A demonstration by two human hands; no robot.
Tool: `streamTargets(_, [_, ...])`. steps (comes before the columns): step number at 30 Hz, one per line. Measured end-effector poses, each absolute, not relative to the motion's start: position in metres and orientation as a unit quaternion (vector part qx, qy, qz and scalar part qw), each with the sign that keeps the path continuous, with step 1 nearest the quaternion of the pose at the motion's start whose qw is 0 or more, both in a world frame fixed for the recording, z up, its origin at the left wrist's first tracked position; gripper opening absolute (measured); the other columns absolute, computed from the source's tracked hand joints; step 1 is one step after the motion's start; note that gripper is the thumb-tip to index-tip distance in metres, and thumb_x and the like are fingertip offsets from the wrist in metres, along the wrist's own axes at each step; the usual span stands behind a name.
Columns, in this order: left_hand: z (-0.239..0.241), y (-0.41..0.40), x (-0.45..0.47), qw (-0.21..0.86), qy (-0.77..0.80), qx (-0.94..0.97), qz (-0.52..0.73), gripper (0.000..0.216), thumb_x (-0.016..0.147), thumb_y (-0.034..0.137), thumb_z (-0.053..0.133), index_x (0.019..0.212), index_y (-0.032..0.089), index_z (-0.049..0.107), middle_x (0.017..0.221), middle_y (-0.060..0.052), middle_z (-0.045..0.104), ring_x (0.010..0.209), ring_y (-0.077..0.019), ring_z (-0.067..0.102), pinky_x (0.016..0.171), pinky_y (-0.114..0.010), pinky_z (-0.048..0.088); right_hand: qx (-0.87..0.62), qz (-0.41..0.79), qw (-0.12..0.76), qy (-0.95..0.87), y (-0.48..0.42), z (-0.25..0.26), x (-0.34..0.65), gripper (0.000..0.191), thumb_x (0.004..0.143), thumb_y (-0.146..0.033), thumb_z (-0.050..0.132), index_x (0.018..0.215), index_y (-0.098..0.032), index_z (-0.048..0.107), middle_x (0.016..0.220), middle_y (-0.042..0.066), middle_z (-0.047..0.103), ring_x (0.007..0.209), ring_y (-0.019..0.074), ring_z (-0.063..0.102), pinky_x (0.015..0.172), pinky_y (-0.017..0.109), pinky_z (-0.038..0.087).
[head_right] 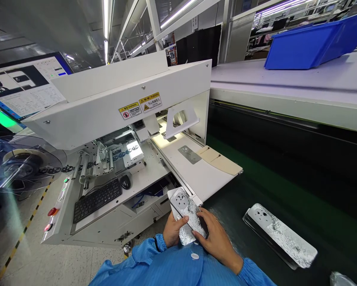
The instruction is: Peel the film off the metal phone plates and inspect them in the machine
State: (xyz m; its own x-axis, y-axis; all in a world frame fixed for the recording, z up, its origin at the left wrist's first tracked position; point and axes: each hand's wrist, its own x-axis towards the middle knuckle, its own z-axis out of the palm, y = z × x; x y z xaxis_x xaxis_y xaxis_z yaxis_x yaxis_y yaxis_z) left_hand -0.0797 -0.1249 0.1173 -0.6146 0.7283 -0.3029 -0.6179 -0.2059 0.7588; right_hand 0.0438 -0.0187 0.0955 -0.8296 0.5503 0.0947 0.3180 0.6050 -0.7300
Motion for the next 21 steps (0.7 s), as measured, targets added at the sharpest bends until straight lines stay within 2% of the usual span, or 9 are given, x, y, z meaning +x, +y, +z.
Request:
streamTargets(11, [0.121, -0.125, -0.079, 0.438, 0.449, 0.061, 0.777, 0.056, 0.046, 0.031, 0.088, 0.095, 0.015, 0.066, 0.095, -0.011, 0.070, 0.095, -0.0321, 0.063, 0.092, -0.045, 0.045, -0.253, 0.377, 0.149, -0.878, -0.019, 0.093, 0.045, 0.058, 0.075, -0.059, 0.057, 0.117, -0.018, 0.060, 0.132, 0.017, 0.055, 0.123, 0.0347, 0.050, 0.099, 0.051, 0.044])
streamTargets(21, [0.104, -0.123, -0.083, 0.440, 0.448, 0.062, 0.776, 0.055, 0.047, 0.030, 0.088, 0.094, 0.015, 0.064, 0.098, -0.011, 0.071, 0.094, -0.0293, 0.065, 0.091, -0.044, 0.047, -0.255, 0.377, 0.149, -0.878, -0.018, 0.092, 0.045, 0.061, 0.076, -0.061, 0.056, 0.118, -0.017, 0.059, 0.133, 0.017, 0.055, 0.123, 0.0342, 0.050, 0.100, 0.050, 0.044])
